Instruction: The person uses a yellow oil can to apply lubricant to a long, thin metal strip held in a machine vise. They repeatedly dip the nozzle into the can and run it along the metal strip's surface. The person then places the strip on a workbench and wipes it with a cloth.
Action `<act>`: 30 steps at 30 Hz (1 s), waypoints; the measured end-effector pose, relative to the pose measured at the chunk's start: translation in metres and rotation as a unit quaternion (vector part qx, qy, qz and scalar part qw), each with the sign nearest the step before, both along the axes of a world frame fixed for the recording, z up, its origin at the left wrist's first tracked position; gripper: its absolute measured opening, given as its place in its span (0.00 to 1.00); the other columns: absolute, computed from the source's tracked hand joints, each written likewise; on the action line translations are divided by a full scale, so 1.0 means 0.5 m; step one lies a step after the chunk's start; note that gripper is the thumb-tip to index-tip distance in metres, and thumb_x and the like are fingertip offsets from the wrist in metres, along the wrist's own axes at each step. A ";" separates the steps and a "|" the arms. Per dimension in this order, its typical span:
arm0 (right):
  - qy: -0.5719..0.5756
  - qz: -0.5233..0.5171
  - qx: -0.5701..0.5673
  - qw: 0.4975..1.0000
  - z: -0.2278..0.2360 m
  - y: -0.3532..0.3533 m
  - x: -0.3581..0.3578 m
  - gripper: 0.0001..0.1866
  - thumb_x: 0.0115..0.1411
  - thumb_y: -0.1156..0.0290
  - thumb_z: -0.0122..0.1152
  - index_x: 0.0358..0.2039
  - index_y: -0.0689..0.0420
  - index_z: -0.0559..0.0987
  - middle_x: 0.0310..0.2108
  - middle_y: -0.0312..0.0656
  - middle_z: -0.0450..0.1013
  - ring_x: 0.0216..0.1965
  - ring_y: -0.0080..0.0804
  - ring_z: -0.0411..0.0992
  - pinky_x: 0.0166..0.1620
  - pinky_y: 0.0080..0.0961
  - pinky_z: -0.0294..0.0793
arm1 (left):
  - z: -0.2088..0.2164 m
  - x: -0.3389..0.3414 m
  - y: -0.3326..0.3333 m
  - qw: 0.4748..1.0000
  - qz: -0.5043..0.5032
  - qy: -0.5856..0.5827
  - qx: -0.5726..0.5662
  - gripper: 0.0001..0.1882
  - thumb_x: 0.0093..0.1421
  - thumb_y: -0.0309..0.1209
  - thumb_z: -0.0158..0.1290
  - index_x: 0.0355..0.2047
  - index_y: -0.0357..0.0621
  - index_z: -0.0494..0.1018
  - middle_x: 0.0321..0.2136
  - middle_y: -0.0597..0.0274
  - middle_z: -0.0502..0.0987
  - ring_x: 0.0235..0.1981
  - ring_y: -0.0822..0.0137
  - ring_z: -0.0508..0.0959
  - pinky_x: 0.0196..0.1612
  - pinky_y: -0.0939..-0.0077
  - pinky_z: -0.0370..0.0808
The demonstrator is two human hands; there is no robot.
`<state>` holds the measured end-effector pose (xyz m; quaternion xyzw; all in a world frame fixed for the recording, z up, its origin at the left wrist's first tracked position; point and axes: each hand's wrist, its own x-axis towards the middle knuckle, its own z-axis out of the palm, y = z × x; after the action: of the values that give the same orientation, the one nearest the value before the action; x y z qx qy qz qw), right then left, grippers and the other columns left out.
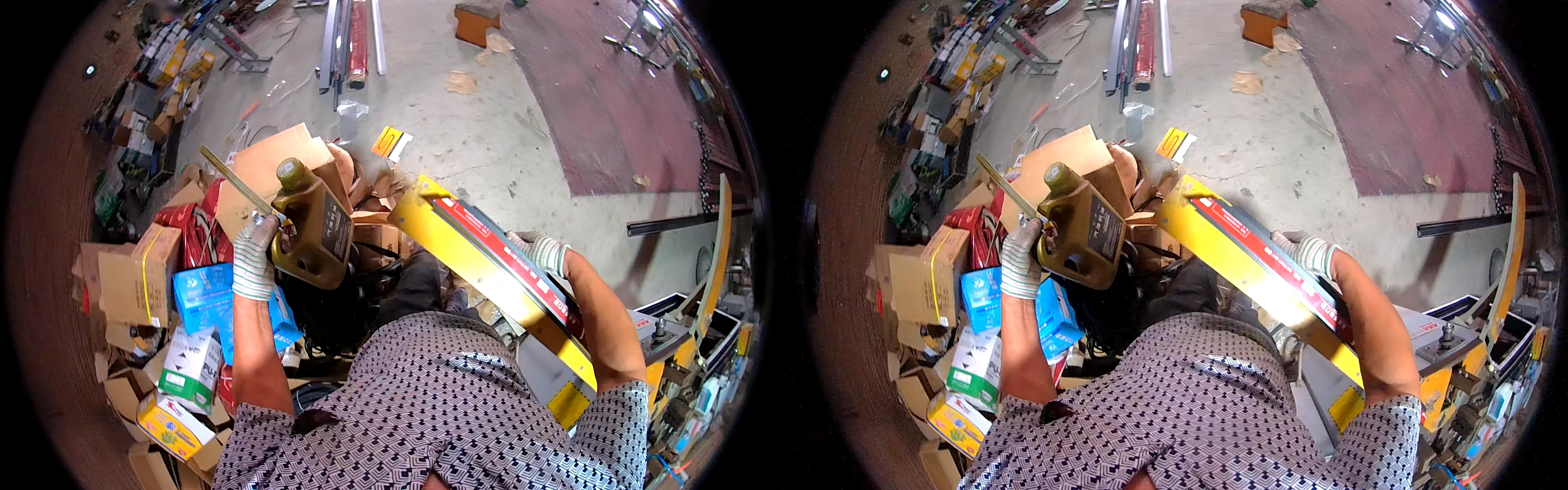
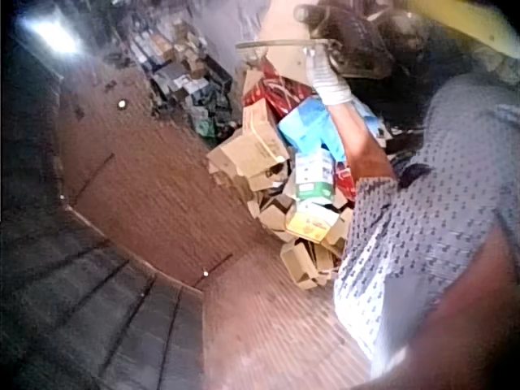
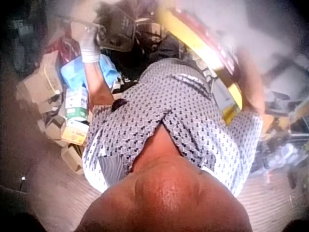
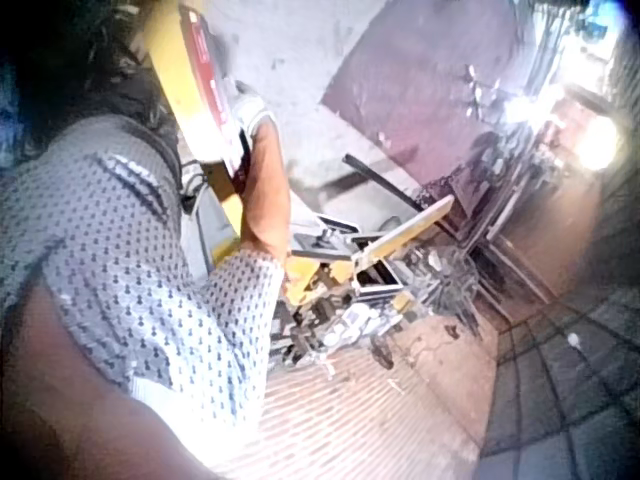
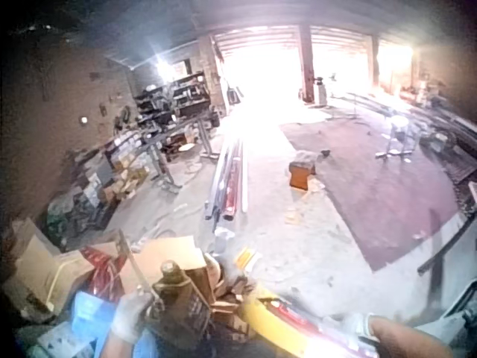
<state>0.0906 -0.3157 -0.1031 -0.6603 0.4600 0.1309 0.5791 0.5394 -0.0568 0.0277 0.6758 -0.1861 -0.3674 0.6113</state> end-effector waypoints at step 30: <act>-0.025 -0.029 0.043 0.998 0.036 -0.047 0.181 0.32 0.73 0.43 0.45 0.54 0.61 0.79 0.46 0.54 0.80 0.46 0.42 0.78 0.55 0.36 0.74 | -0.075 0.220 -0.472 0.984 -0.168 0.053 -0.027 0.09 0.67 0.32 0.58 0.41 0.39 0.80 0.31 0.60 0.82 0.26 0.71 0.79 0.32 0.76 0.76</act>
<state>0.1809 -0.3393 -0.0848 -0.6239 0.4581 0.1169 0.6224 0.6494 -0.2930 -0.0099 0.5977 -0.2741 -0.4952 0.5678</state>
